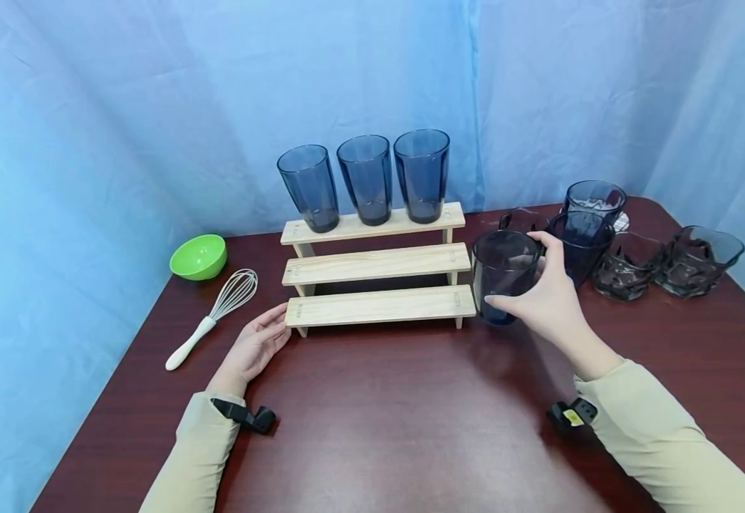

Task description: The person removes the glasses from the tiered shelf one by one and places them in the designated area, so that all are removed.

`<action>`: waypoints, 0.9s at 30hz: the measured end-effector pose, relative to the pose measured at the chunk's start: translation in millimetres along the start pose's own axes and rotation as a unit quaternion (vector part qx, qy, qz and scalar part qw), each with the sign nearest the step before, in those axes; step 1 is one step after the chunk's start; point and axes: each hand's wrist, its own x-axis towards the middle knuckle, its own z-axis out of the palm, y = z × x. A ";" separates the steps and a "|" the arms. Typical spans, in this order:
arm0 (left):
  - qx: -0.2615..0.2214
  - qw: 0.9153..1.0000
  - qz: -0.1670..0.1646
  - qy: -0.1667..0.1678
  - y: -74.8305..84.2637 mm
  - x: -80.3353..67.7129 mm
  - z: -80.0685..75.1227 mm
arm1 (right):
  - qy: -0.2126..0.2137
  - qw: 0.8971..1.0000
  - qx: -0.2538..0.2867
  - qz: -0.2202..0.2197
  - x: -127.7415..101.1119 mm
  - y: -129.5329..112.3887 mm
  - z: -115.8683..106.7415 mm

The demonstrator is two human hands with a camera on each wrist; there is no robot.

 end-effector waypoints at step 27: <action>0.011 1.000 -0.007 0.004 3.2 -0.5 2.2 | -0.014 0.997 -0.023 0.073 24.5 23.7 11.3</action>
